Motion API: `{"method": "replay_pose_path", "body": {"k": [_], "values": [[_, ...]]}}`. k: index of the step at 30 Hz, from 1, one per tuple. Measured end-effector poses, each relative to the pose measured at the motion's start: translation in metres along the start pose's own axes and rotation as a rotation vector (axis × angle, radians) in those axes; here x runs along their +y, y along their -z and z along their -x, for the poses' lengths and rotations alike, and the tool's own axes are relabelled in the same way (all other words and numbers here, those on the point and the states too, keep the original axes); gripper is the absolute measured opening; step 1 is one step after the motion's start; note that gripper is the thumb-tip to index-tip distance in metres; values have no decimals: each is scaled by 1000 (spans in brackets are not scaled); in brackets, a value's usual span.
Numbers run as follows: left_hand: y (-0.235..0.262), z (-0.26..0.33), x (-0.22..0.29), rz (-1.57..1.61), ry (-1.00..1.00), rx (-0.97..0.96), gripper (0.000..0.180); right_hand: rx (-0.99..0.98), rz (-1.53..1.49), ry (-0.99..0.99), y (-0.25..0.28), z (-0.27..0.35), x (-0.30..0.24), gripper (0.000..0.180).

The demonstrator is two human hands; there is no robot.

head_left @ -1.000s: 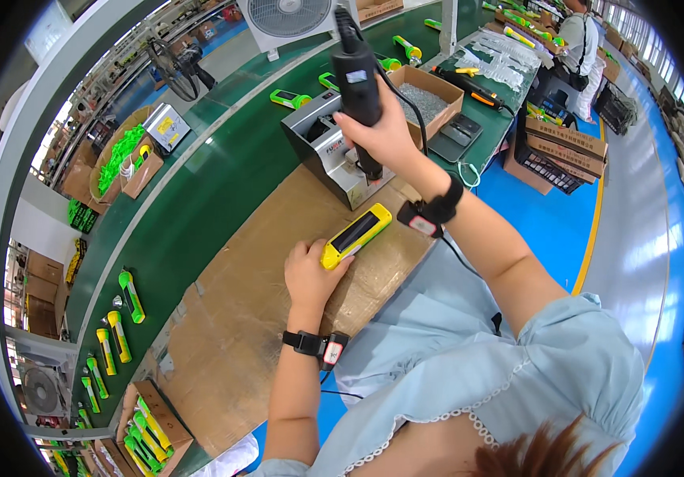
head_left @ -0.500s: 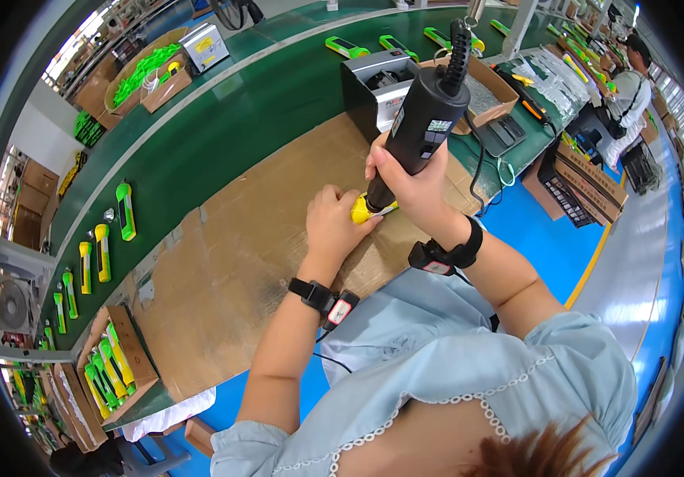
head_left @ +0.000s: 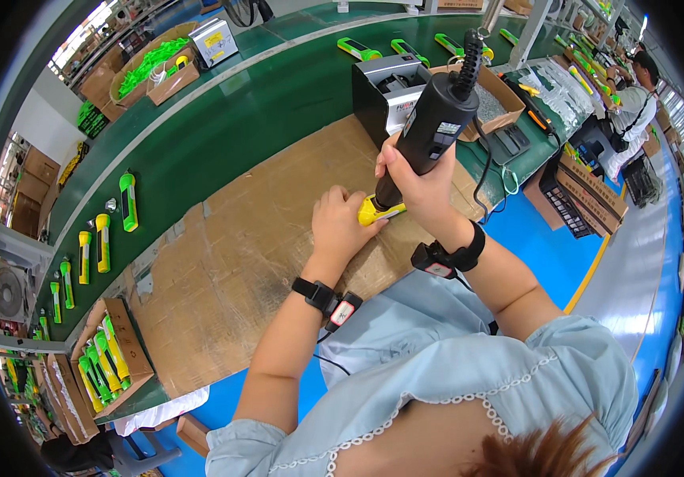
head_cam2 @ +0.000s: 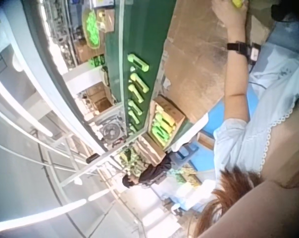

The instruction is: Assembling the internal and external components of handheld solar/battery flashlights and securing them with an electric screwdriver.

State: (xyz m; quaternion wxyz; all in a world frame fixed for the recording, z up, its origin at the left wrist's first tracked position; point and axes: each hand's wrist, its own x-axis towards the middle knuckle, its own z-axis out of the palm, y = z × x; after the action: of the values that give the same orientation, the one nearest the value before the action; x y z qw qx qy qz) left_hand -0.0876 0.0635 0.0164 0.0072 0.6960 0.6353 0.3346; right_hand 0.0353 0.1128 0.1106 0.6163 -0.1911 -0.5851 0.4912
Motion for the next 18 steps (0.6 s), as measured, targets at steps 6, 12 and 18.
{"method": "replay_pose_path", "body": {"k": [6, 12, 18], "values": [[-2, -1, -1, -2, 6, -23, 43, 28, 9, 7, -6, 7, 11, 51], [-4, 0, 1, 11, -5, -5, 41, -35, 129, -24, 5, 8, 22, 52], [-3, 0, -2, 33, -37, 28, 42, -3, 158, 25, -7, 7, 26, 53]]}}
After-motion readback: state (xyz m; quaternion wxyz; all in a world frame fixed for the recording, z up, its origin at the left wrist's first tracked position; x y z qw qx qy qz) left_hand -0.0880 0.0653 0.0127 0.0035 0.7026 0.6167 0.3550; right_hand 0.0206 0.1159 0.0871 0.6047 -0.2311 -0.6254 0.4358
